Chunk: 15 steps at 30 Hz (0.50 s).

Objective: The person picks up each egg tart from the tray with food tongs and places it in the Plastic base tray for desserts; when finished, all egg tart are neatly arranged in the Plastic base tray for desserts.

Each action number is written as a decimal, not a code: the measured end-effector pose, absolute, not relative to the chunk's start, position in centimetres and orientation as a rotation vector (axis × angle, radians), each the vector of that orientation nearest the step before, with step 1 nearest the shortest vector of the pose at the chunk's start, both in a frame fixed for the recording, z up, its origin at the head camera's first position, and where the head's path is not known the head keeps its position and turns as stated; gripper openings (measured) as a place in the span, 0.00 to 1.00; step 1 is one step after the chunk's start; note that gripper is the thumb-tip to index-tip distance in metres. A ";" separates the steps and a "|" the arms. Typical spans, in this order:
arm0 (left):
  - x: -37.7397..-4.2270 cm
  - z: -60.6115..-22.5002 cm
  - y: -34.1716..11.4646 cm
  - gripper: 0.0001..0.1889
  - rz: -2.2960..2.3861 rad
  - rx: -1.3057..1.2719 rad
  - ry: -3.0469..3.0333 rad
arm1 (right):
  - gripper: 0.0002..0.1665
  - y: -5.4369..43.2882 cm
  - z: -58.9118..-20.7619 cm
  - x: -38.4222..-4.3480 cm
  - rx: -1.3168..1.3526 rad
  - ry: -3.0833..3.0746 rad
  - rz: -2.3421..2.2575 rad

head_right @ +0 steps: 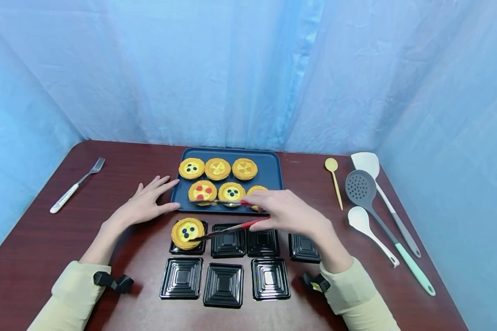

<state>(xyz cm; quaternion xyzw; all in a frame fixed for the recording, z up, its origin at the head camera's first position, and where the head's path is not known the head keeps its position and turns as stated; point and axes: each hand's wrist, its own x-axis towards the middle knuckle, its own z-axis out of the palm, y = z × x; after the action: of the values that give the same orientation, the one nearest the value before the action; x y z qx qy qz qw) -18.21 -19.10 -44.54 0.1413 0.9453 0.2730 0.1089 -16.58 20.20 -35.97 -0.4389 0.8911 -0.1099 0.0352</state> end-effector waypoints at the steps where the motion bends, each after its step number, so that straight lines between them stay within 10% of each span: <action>1: -18.2 -44.5 -19.1 0.41 0.805 0.415 2.779 | 0.37 20.9 -35.6 -16.7 -1.307 2.760 -0.365; 15: -18.2 -44.7 -19.1 0.42 0.795 0.410 2.787 | 0.36 33.0 -35.8 -18.0 -0.725 2.991 -0.489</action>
<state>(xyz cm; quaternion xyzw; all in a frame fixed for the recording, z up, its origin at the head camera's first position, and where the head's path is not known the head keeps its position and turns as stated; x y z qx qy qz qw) -18.20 -19.08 -44.69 0.1394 0.9467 0.2700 0.1068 -17.97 32.95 -35.76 -0.2325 0.9598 -0.1568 0.0127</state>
